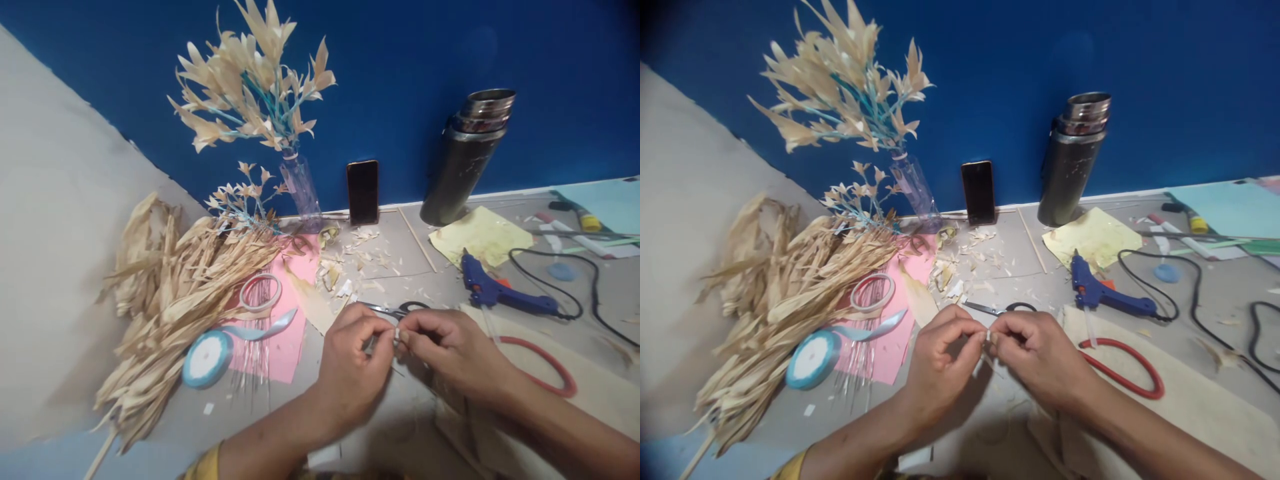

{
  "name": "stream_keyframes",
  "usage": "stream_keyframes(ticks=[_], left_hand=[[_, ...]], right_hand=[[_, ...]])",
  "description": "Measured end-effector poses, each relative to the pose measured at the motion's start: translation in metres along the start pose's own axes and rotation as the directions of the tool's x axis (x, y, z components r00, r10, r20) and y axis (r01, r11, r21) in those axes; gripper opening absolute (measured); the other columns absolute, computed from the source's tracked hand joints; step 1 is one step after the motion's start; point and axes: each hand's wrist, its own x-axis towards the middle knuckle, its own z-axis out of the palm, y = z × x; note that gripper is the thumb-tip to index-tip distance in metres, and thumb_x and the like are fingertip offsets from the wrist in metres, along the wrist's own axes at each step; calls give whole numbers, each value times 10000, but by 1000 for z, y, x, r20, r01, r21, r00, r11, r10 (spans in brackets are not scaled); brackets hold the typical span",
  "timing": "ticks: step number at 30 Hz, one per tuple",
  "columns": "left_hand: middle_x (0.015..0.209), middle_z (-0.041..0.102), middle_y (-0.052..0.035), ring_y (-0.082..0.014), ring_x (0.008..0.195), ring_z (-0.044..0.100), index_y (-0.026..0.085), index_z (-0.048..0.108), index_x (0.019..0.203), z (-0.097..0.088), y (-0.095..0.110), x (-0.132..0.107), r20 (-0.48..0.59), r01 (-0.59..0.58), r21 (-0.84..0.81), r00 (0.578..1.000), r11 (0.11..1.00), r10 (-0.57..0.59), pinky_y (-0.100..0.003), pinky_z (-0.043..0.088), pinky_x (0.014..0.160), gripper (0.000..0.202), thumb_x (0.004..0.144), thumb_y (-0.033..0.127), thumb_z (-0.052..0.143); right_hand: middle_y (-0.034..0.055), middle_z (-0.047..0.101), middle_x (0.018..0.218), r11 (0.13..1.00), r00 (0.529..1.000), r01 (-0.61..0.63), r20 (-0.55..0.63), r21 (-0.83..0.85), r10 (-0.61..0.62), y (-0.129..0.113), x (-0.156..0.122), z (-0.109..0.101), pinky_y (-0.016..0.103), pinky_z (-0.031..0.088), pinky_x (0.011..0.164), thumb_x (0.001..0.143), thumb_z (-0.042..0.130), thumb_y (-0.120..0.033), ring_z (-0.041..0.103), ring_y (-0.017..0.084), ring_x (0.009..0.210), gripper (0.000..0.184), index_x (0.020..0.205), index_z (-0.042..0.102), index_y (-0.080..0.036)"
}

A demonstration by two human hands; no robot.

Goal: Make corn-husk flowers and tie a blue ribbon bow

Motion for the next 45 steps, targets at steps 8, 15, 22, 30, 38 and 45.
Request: stream_keyframes(ticks=[8, 15, 22, 30, 38, 45], left_hand=[[712, 642, -9, -139, 718, 621, 167, 729, 751, -2, 1, 1, 0, -10, 4, 1000, 1000, 10, -238, 464, 664, 165, 854, 63, 652], [690, 604, 0, -130, 695, 593, 161, 700, 734, 2, 1, -2, -53, -77, 13, 996, 997, 78, -232, 445, 640, 158, 846, 59, 654], [684, 605, 10, -109, 665, 580, 163, 706, 728, 1, 5, 0, -75, -77, -36, 994, 996, 74, -210, 442, 621, 162, 828, 46, 658], [700, 619, -2, -121, 676, 593, 169, 724, 753, -1, 7, -2, -68, -61, -30, 996, 998, 58, -222, 458, 628, 162, 851, 69, 644], [690, 620, -2, -117, 665, 593, 166, 724, 743, 1, 6, -3, -84, -80, -31, 993, 996, 78, -213, 451, 617, 168, 844, 56, 646], [685, 609, -1, -119, 660, 592, 167, 724, 741, 1, 7, -4, -89, -75, -32, 993, 997, 71, -215, 451, 609, 163, 849, 69, 652]], right_hand=[[6, 697, 626, 996, 999, -43, 32, 75, 41, -3, -1, -1, 228, 413, 548, 813, 552, -323, 583, 142, 586, 262, 682, 734, -188], [-8, 639, 582, 995, 999, -38, -2, 93, 38, 1, -2, 1, 226, 378, 528, 792, 570, -298, 520, 128, 563, 232, 641, 700, -181], [-15, 626, 585, 998, 1000, 23, -17, 65, -22, 4, -4, 1, 220, 358, 512, 838, 565, -287, 515, 120, 548, 233, 669, 688, -185], [-17, 604, 585, 982, 980, 180, -79, -62, -185, 0, -5, 0, 228, 356, 533, 830, 565, -224, 508, 117, 545, 183, 690, 675, -185], [-13, 595, 593, 992, 992, 122, -34, 30, -121, -2, -6, -1, 222, 364, 512, 822, 567, -229, 506, 124, 556, 184, 693, 689, -181], [-14, 618, 591, 993, 994, 104, -24, 58, -103, -1, -5, -2, 215, 370, 514, 816, 557, -219, 523, 120, 558, 197, 677, 690, -176]])
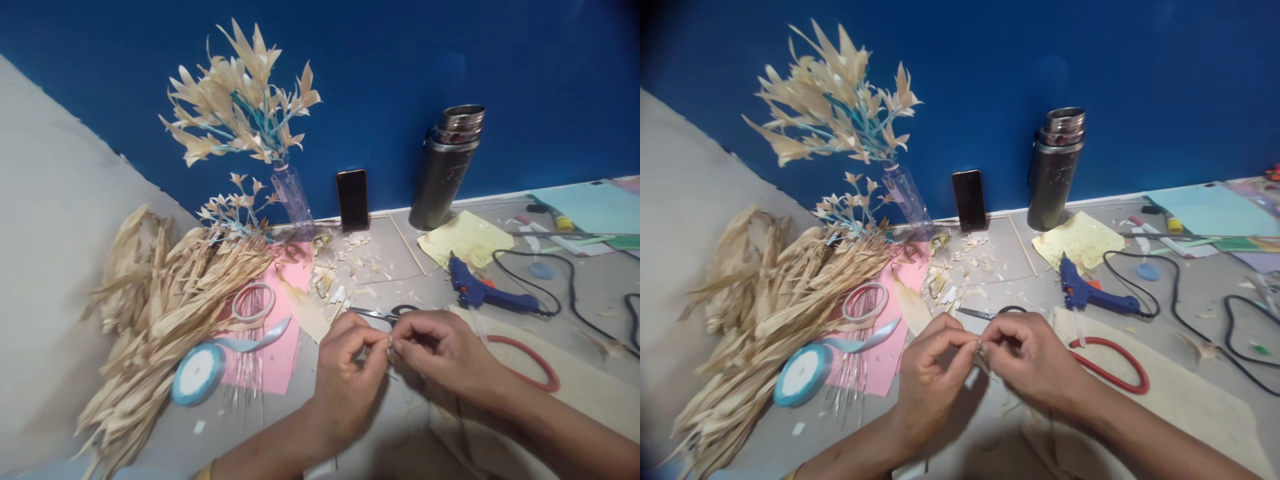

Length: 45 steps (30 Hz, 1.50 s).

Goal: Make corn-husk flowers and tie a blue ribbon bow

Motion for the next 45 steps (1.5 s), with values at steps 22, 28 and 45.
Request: stream_keyframes(ticks=[22, 28, 45], left_hand=[[678, 609, 5, -122, 659, 584, 176, 718, 733, -1, 0, 1, 18, 47, -38, 999, 998, -46, -222, 461, 622, 163, 854, 88, 654], [688, 614, -1, -129, 657, 586, 185, 730, 752, 0, 1, 0, 9, 24, -16, 1000, 1000, -23, -228, 463, 610, 167, 852, 81, 646], [684, 644, -4, -130, 661, 590, 187, 730, 715, 1, 0, 0, 98, 214, -163, 975, 963, -200, -225, 454, 616, 177, 860, 123, 651]], right_hand=[[-9, 651, 607, 997, 997, -71, 36, 16, 71, -3, 0, 0, 221, 383, 522, 845, 570, -238, 550, 129, 572, 215, 690, 706, -180], [-16, 635, 589, 999, 999, -44, -6, 14, 44, -4, -1, 0, 226, 375, 517, 815, 577, -227, 534, 126, 555, 193, 669, 696, -185], [-21, 565, 543, 999, 998, -49, -45, 2, 49, -3, -2, 1, 225, 350, 498, 789, 563, -239, 487, 122, 530, 205, 611, 650, -187]])
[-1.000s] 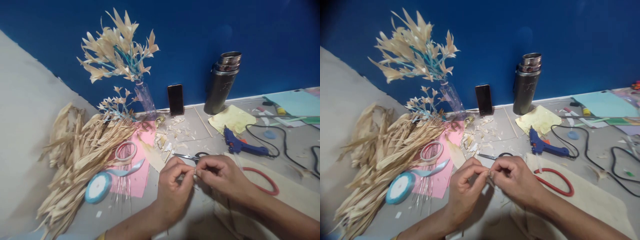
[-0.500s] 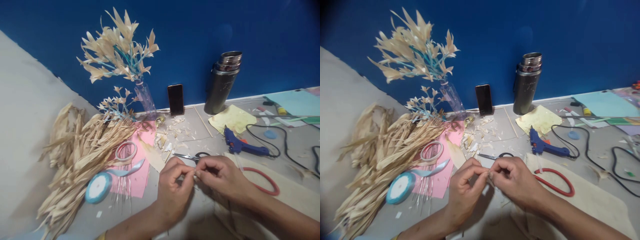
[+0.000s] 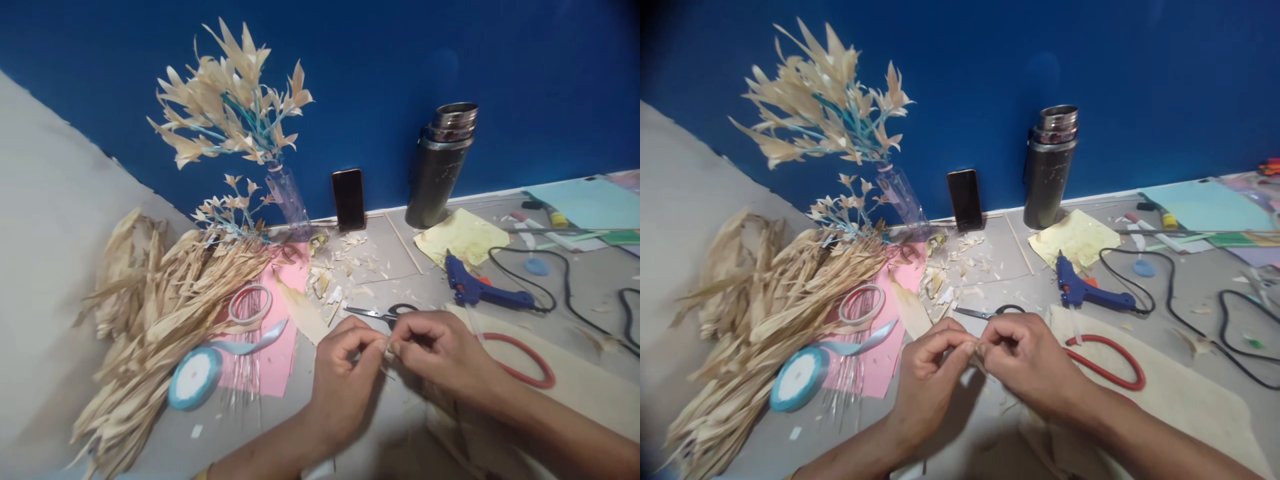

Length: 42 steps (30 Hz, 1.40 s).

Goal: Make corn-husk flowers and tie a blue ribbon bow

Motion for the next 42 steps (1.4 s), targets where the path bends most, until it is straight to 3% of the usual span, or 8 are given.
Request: stream_keyframes(ticks=[5, 11, 19, 24, 29, 32, 37, 42], left_hand=[[702, 646, -13, -143, 688, 595, 185, 738, 728, -4, 0, 2, -4, 17, -9, 1000, 1000, -17, -248, 457, 650, 161, 852, 140, 646], [688, 642, -16, -153, 704, 590, 179, 720, 673, -5, -2, 5, 12, 189, -109, 982, 976, -189, -259, 450, 672, 173, 826, 150, 645], [688, 628, -11, -149, 694, 572, 176, 709, 678, -1, 0, 0, -42, 115, -31, 992, 993, -116, -262, 431, 680, 178, 841, 159, 639], [751, 664, -36, -172, 756, 588, 177, 770, 775, 1, -3, 0, 20, 175, -186, 985, 967, -174, -285, 444, 718, 199, 895, 258, 634], [810, 685, -56, -188, 804, 595, 187, 815, 879, 0, -6, 1, 64, 244, -239, 970, 940, -236, -303, 451, 749, 218, 919, 273, 618], [873, 683, -60, -191, 838, 602, 210, 816, 992, 0, -8, -3, 69, 188, -208, 982, 960, -178, -308, 462, 766, 232, 950, 275, 596], [975, 655, -76, -190, 894, 602, 245, 750, 1219, 2, -11, -10, 91, -4, -57, 996, 998, 9, -306, 480, 790, 319, 1017, 264, 504], [940, 624, -71, -182, 877, 593, 249, 715, 1284, 4, -11, -12, 98, -120, -1, 988, 993, 119, -296, 483, 778, 350, 1023, 226, 484]], right_hand=[[-12, 630, 597, 996, 999, 44, 24, -80, -42, 2, 0, 0, 224, 379, 535, 865, 565, -258, 536, 125, 562, 234, 686, 697, -185], [-19, 648, 615, 982, 993, 112, -19, -150, -116, 3, -1, 1, 224, 360, 521, 854, 583, -229, 527, 114, 535, 171, 769, 726, -191], [-10, 676, 628, 992, 995, 90, -44, -90, -94, 1, 1, 3, 218, 384, 529, 834, 586, -233, 547, 118, 552, 179, 722, 721, -196], [-29, 603, 563, 991, 992, 81, -90, -104, -91, 2, 0, 4, 211, 361, 477, 832, 580, -256, 506, 110, 490, 171, 722, 695, -192], [-48, 577, 543, 953, 963, 167, -167, -252, -213, 7, 0, 5, 213, 360, 492, 831, 562, -182, 496, 101, 467, 150, 743, 684, -194], [-43, 586, 557, 922, 944, 201, -185, -332, -272, 11, 1, 5, 221, 369, 513, 859, 555, -178, 507, 102, 474, 169, 745, 679, -190], [-23, 636, 614, 895, 941, 226, -152, -385, -304, 15, 0, 6, 235, 392, 546, 896, 534, -182, 562, 119, 523, 194, 773, 684, -184], [-30, 616, 586, 903, 937, 218, -180, -370, -300, 12, 0, 6, 227, 384, 528, 878, 527, -178, 543, 114, 500, 204, 732, 669, -194]])
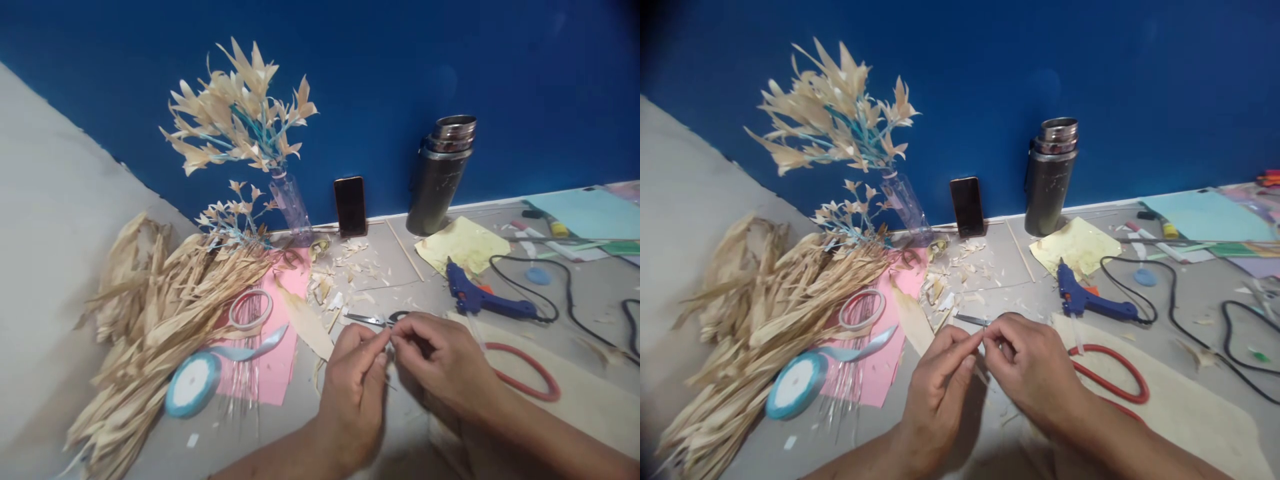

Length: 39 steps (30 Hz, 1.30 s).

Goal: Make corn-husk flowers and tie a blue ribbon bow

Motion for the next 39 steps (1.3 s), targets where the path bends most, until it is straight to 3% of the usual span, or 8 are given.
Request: stream_keyframes(ticks=[2, 8, 12, 15, 21, 27, 34, 39], left_hand=[[922, 624, -67, -179, 850, 587, 247, 737, 1251, 0, 0, 1, -11, 24, -37, 1000, 999, -25, -293, 478, 760, 332, 1017, 240, 501], [848, 645, -56, -182, 812, 575, 224, 817, 1049, -2, -3, 6, -15, 270, -271, 959, 924, -284, -301, 460, 749, 241, 956, 289, 605], [835, 650, -61, -189, 809, 573, 211, 828, 996, -2, -4, 7, -15, 316, -323, 941, 892, -339, -315, 464, 764, 226, 931, 300, 630], [842, 639, -59, -186, 806, 568, 221, 816, 1072, -2, -2, 5, -15, 268, -273, 959, 924, -282, -312, 467, 758, 260, 955, 324, 608], [859, 614, -53, -171, 792, 566, 255, 779, 1183, -1, -1, 1, -31, 62, -130, 997, 990, -66, -286, 468, 720, 301, 1006, 300, 539], [854, 637, -45, -164, 799, 574, 244, 798, 1110, -2, -3, 4, -48, 129, -211, 989, 969, -142, -277, 465, 725, 252, 990, 263, 578], [856, 610, -49, -157, 793, 591, 245, 767, 1189, -2, 2, 1, -52, -37, -70, 998, 997, 33, -263, 478, 696, 303, 1007, 212, 527], [847, 618, -60, -164, 784, 598, 228, 773, 1180, -1, 2, 0, -50, -50, -45, 998, 998, 48, -270, 487, 682, 297, 1004, 227, 533]], right_hand=[[-38, 591, 556, 1000, 1000, -14, -2, 17, 14, -2, 1, -1, 223, 371, 510, 856, 529, -178, 522, 110, 481, 196, 712, 661, -196], [-41, 575, 536, 986, 988, -132, 96, 100, 123, -4, 3, -6, 219, 360, 481, 852, 519, -208, 503, 112, 475, 208, 691, 651, -197], [-31, 596, 555, 985, 986, -144, 103, 94, 134, -4, 4, -6, 229, 360, 491, 870, 517, -224, 508, 119, 487, 217, 711, 663, -198], [-26, 599, 559, 991, 990, -119, 87, 68, 113, -4, 4, -5, 237, 360, 499, 873, 521, -226, 507, 121, 491, 219, 710, 664, -197], [-29, 580, 543, 993, 992, -100, 79, 68, 94, -5, 4, -7, 240, 362, 496, 864, 528, -216, 506, 124, 489, 216, 685, 648, -200], [-24, 611, 582, 979, 986, -132, 120, 152, 115, -6, 5, -8, 229, 382, 510, 903, 508, -223, 532, 123, 521, 249, 709, 661, -195], [-43, 562, 525, 981, 990, -128, 82, 146, 116, -9, 5, -9, 221, 356, 473, 847, 538, -223, 488, 112, 475, 213, 666, 647, -196], [-38, 560, 524, 979, 992, -115, 60, 170, 107, -10, 5, -9, 222, 368, 468, 799, 507, -195, 495, 120, 476, 194, 644, 623, -206]])
